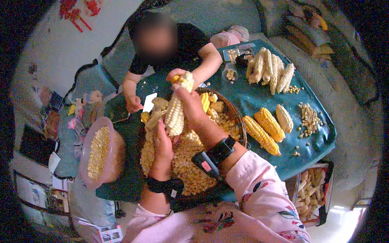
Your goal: The person removes corn kernels from cobs by hand, placing the kernels into a large bowl on the table. A second person sits across the table and also shucks corn while using a phone.
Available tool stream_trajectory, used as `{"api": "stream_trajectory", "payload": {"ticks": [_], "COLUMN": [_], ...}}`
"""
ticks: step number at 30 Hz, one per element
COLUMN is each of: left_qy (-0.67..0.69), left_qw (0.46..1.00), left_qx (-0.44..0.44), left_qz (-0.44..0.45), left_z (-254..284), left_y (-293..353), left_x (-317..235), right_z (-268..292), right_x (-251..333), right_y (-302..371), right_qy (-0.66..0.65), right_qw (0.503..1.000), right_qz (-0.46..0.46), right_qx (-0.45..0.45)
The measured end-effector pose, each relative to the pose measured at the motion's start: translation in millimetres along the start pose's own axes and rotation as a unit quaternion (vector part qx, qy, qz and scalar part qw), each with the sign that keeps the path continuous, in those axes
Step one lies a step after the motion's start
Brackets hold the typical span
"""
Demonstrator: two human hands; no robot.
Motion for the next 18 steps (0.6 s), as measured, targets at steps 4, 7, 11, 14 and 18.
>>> {"api": "stream_trajectory", "payload": {"ticks": [4, 7, 11, 14, 18], "left_qy": [0.074, -0.008, -0.080, -0.129, -0.104], "left_qw": [0.995, 0.998, 0.988, 0.981, 0.987], "left_qx": [0.025, 0.061, 0.119, 0.124, 0.036], "left_qz": [0.062, -0.023, -0.063, -0.076, -0.121], "left_z": [-4.8, -16.7, -17.0, -17.6, -19.2], "left_y": [5.4, 12.3, 19.0, 21.8, 20.1], "left_x": [-9.1, -16.3, -18.6, -20.3, -17.1], "right_z": [6.8, 15.1, 15.1, 8.2, 14.4], "right_x": [1.2, -6.3, -10.6, -1.1, -10.1], "right_y": [-4.7, -9.8, -10.2, -6.4, -9.6], "right_qy": [0.025, 0.011, -0.083, -0.175, -0.128], "right_qw": [0.997, 0.998, 0.995, 0.978, 0.988], "right_qz": [0.075, 0.064, -0.010, -0.084, -0.055], "right_qx": [0.003, -0.018, -0.048, -0.077, -0.067]}}
Point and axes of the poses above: each hand's wrist, its own y-axis away from the middle knuckle, its own z-axis out of the back of the hand, x = y × z, the point moved 3 cm from there along -y, towards the middle knuckle, and after that the axes turned 14 degrees about z, right-handed, at the moved point
